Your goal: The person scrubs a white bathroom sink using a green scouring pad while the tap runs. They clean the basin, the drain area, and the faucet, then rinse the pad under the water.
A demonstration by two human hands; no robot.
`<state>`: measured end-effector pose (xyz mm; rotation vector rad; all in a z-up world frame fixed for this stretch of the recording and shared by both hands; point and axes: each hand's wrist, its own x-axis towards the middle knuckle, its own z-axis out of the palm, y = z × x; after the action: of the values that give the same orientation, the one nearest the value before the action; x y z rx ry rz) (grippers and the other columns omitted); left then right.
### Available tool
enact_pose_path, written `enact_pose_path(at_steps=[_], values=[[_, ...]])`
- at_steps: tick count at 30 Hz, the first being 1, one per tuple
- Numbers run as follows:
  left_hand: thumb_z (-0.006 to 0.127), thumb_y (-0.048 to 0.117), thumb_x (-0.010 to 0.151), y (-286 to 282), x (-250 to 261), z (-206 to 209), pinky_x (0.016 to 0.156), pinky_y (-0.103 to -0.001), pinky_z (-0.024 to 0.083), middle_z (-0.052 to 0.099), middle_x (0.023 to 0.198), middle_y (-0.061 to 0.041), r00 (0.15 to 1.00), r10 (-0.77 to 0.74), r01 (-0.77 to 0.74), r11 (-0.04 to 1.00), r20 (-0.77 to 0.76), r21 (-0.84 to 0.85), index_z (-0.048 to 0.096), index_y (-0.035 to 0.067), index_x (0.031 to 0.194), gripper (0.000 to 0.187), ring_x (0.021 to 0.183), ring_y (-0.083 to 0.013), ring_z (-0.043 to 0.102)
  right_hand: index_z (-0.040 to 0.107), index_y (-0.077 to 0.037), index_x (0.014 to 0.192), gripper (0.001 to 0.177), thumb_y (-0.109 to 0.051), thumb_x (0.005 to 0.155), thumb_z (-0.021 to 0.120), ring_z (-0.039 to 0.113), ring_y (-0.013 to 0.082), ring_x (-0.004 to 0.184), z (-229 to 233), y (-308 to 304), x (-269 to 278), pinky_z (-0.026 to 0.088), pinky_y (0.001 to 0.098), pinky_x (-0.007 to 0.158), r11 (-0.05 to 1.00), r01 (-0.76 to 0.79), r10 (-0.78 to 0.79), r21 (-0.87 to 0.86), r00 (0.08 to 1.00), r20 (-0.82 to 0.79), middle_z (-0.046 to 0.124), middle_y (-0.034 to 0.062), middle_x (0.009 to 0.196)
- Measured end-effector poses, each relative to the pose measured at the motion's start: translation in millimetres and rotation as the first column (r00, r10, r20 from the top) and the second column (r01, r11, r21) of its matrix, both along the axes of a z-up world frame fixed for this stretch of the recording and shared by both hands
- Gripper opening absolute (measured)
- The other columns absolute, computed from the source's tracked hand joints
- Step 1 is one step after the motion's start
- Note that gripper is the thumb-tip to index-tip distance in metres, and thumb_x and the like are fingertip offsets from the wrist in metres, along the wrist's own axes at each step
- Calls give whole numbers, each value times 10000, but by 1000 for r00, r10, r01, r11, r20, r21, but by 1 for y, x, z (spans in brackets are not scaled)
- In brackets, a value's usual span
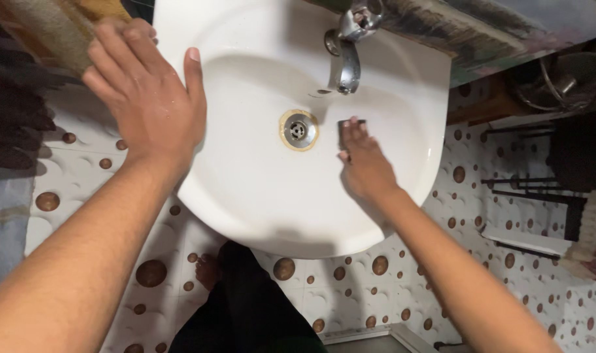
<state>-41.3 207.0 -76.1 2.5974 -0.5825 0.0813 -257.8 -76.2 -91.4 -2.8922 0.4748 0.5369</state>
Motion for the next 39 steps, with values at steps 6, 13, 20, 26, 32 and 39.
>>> enact_pose_path(at_steps=[6, 13, 20, 26, 32, 39], values=[[488, 401, 1197, 0, 4, -15, 1035, -549, 272, 303, 1460, -304, 988, 2, -8, 999, 152, 34, 376, -115, 1423, 574, 1298, -390, 329, 222, -100, 1601, 624, -182, 999, 363, 192, 244, 1559, 42, 15, -45, 175, 399, 1259, 997, 63, -74, -47, 947, -313, 216, 99, 1681], [465, 389, 1204, -1, 1, -5, 1053, -538, 296, 296, 1515, -304, 988, -21, 17, 999, 154, 28, 362, -114, 1447, 568, 1321, -384, 351, 206, -28, 1601, 634, -211, 1014, 363, 154, 307, 1553, 10, -2, -10, 153, 456, 1233, 990, 5, -11, -144, 999, -42, 189, 188, 1677], [475, 402, 1187, 1, 2, -6, 1039, -520, 295, 328, 1439, -334, 955, -40, 16, 996, 295, 84, 335, -169, 1390, 622, 1331, -408, 327, 193, -68, 1645, 624, -250, 1064, 330, 174, 283, 1550, 46, -12, -61, 150, 439, 1254, 948, -73, -14, -311, 963, -268, 196, 134, 1680], [435, 373, 1171, 1, -1, 16, 1063, -565, 280, 366, 1426, -340, 998, -66, 66, 998, -5, -12, 383, -148, 1401, 572, 1359, -441, 319, 158, -75, 1638, 655, -381, 1078, 305, 148, 267, 1572, 10, -51, -11, 124, 427, 1273, 865, -108, 101, -490, 994, -41, 159, 101, 1709], [396, 308, 1141, 2, 2, -9, 1088, -581, 260, 357, 1406, -395, 971, -90, 75, 995, 223, 73, 394, -246, 1354, 594, 1427, -499, 259, 210, -24, 1635, 627, -313, 1086, 302, 162, 300, 1575, 44, -56, -50, 139, 461, 1274, 875, -99, 100, -474, 995, -24, 218, 161, 1712], [314, 327, 1178, 3, 4, -23, 1111, -670, 172, 393, 1369, -444, 964, -80, 56, 993, 254, 100, 422, -264, 1310, 615, 1359, -556, 281, 284, -30, 1626, 629, -314, 1078, 403, 242, 331, 1559, 28, -61, -24, 205, 481, 1260, 911, -193, 215, -364, 976, 23, 288, 170, 1679]])
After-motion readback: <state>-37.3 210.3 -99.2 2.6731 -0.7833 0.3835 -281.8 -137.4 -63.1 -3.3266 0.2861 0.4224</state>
